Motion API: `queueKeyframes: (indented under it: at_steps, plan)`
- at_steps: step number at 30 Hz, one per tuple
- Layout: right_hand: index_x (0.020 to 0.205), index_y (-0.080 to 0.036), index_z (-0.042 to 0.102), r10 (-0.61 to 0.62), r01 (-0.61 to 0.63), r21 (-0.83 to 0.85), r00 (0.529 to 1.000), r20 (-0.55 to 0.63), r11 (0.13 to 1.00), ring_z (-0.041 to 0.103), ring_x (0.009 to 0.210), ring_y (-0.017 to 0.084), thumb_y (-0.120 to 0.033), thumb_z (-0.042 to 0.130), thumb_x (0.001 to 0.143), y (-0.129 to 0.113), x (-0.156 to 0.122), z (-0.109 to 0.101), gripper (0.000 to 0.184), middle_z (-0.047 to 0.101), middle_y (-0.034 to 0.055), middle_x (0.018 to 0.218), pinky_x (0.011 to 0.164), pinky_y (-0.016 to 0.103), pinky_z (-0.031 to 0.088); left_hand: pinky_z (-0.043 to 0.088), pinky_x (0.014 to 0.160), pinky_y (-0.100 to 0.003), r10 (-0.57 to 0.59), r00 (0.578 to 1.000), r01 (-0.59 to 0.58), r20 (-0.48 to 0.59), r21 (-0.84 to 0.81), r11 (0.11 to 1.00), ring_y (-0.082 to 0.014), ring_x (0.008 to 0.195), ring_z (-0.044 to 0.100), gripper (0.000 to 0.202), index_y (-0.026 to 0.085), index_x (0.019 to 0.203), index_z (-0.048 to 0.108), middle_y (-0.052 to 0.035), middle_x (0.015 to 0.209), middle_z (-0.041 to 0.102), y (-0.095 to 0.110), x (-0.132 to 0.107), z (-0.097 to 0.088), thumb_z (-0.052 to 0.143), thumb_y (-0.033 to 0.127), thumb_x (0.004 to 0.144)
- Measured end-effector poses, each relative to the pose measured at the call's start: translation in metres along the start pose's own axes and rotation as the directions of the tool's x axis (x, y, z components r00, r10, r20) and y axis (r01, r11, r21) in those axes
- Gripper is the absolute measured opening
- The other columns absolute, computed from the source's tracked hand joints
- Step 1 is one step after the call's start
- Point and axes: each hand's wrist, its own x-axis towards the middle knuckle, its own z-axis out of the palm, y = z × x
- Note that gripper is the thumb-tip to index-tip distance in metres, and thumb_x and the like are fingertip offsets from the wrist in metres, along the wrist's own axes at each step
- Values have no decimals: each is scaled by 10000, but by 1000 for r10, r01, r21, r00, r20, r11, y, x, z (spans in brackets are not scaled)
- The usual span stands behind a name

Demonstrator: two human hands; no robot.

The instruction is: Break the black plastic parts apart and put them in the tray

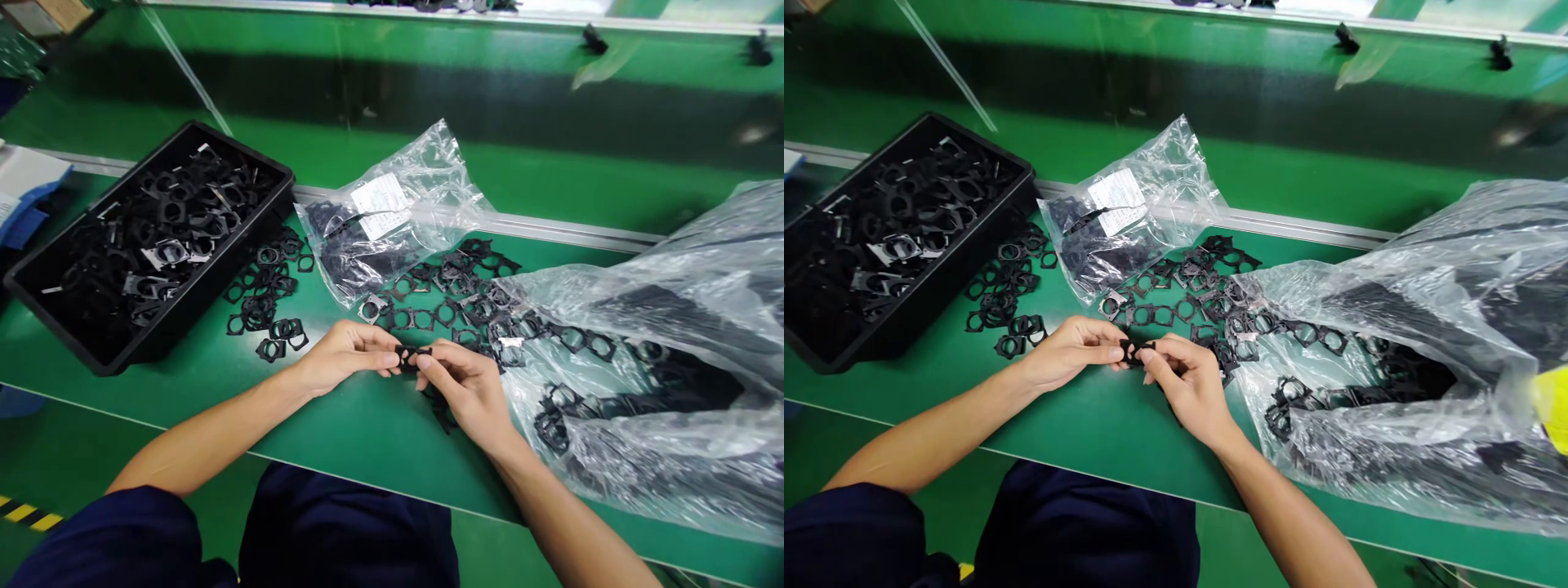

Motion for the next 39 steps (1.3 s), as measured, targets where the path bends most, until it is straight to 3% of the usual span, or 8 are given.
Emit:
queueKeyframes:
  at_steps: [6, 12, 17, 23, 28, 36, 39]
  plan:
    - [577, -198, 691, 49, -49, 21, 999, -9, 999, 507, 571, 146, -549, 689, 885, -1, 1, 1, 467, 621, 30, 602, 546, 285, 414, 504, 619, -213, 26, 999, -28, 33, 57, 998, -103, 626, 630, 270, 128, 719, 773, -33, 702, 739, 4, -1, -1, 945, 304, 608]
    - [852, -225, 803, 144, -143, 338, 989, 22, 930, 633, 645, 138, -447, 822, 788, 1, 3, 2, 232, 721, 19, 811, 631, 277, 525, 557, 680, -255, 18, 996, -17, 92, -13, 1000, -134, 653, 682, 333, 123, 831, 774, -48, 725, 751, 5, -3, 1, 931, 358, 653]
    - [830, -212, 809, 182, -189, 440, 982, 58, 878, 655, 682, 139, -433, 870, 731, 4, 5, 2, 250, 723, 32, 834, 628, 267, 553, 531, 646, -215, 48, 998, -46, 46, -35, 998, -114, 637, 672, 332, 120, 792, 764, -37, 700, 744, 3, -2, 3, 946, 343, 626]
    - [803, -209, 812, 178, -143, 377, 982, -58, 915, 622, 562, 108, -387, 878, 721, 2, 3, 5, 207, 696, 2, 706, 601, 258, 542, 526, 635, -233, 147, 985, -142, -93, 58, 988, -127, 640, 661, 336, 127, 804, 759, -34, 707, 735, 2, -1, 5, 924, 372, 646]
    - [794, -199, 809, 167, -130, 276, 979, -118, 952, 651, 563, 129, -402, 858, 737, 1, 1, 6, 217, 689, 11, 693, 586, 267, 549, 454, 552, -198, 305, 937, -268, -171, 210, 940, -97, 603, 585, 272, 141, 805, 757, -7, 675, 680, -2, -6, 9, 869, 374, 720]
    - [943, -197, 770, 147, -128, 259, 988, -56, 957, 721, 696, 177, -403, 829, 781, 6, 1, 5, 268, 736, 27, 733, 662, 287, 580, 529, 688, -214, 367, 929, -334, -57, 301, 893, -125, 751, 665, 206, 157, 906, 698, -18, 809, 694, -7, -4, 7, 755, 349, 858]
    - [939, -198, 741, 124, -112, 241, 992, -35, 964, 722, 716, 178, -397, 820, 794, 7, 0, 4, 260, 736, 30, 751, 672, 288, 588, 538, 707, -218, 427, 904, -390, -18, 378, 840, -123, 757, 673, 118, 167, 916, 666, -13, 815, 687, -9, -4, 6, 687, 283, 912]
